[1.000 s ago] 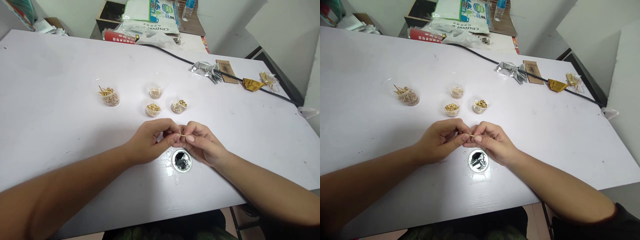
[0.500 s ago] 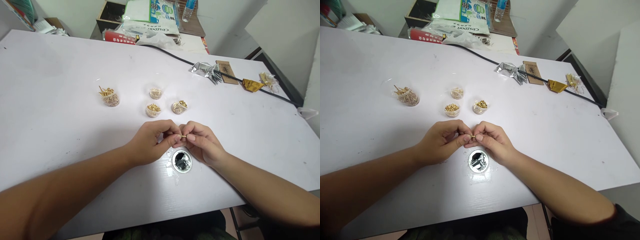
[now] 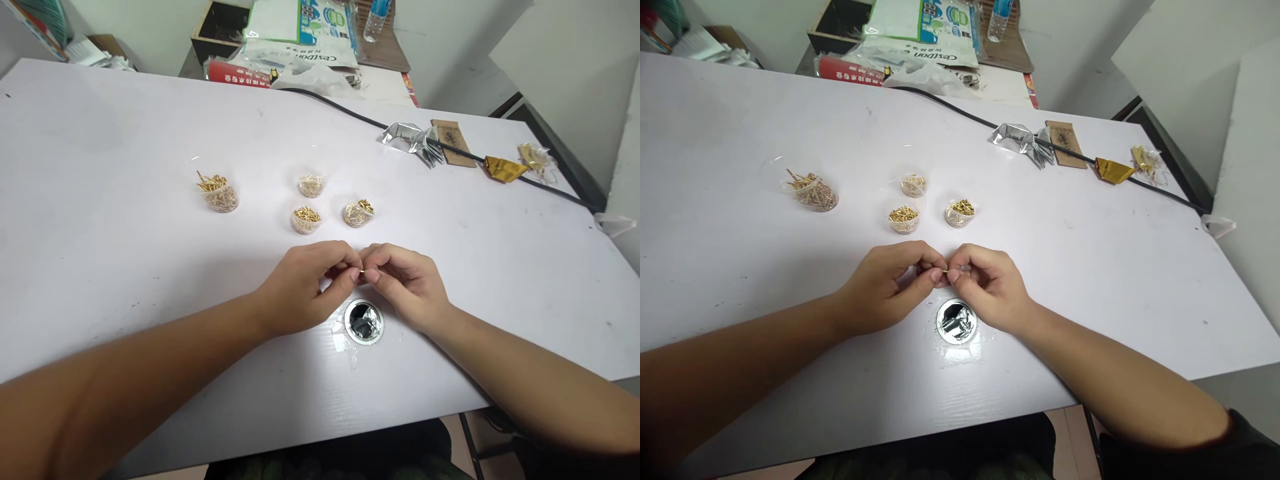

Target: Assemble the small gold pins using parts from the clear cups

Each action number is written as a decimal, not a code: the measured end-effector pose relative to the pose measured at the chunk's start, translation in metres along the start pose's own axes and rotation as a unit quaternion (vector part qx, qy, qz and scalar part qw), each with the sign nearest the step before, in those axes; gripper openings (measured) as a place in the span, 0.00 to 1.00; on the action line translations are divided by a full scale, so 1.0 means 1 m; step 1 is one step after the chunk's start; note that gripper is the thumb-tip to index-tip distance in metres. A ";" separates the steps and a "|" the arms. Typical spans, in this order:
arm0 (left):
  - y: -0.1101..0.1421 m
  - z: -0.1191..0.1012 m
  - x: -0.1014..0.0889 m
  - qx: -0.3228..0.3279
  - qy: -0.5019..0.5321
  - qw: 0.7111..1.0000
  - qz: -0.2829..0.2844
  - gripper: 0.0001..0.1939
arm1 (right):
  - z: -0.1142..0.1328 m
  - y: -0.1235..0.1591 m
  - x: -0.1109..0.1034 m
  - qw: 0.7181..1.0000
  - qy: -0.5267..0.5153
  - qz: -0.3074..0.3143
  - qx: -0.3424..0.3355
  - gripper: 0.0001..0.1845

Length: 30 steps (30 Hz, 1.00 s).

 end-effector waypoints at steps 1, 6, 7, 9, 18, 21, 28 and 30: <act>0.000 0.000 0.000 -0.002 -0.001 1.000 0.001 0.03 | 0.001 0.000 0.000 1.000 0.003 0.003 -0.006 0.14; -0.001 0.003 0.003 -0.018 0.010 1.000 0.012 0.03 | 0.004 0.000 0.003 0.999 0.011 0.017 -0.027 0.11; -0.001 0.004 0.003 -0.021 0.010 1.000 0.013 0.03 | 0.004 0.000 0.002 0.999 0.014 0.018 -0.029 0.10; -0.001 0.004 0.004 -0.024 0.005 1.000 0.014 0.03 | 0.005 0.000 0.002 0.999 0.017 0.020 -0.031 0.10; -0.002 0.008 0.009 -0.046 0.024 0.997 0.056 0.05 | 0.004 -0.001 0.002 0.999 0.026 0.038 -0.019 0.12; -0.002 0.010 0.008 -0.053 0.059 0.995 0.060 0.05 | 0.003 -0.001 0.005 0.998 -0.010 0.065 -0.026 0.10; -0.002 0.009 0.012 -0.053 0.155 0.982 0.091 0.05 | 0.007 -0.002 0.015 0.984 -0.096 0.142 -0.050 0.12; -0.002 0.008 0.014 -0.050 0.183 0.977 0.101 0.05 | 0.008 -0.002 0.017 0.980 -0.118 0.152 -0.056 0.13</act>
Point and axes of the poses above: each hand's wrist, its own y-axis away from the middle knuckle, its own x-axis out of the palm, z = x × y, the point moved 9 cm from there along -y, towards the middle knuckle, and after that the axes turned 8 degrees about z, right-handed, at the moved point
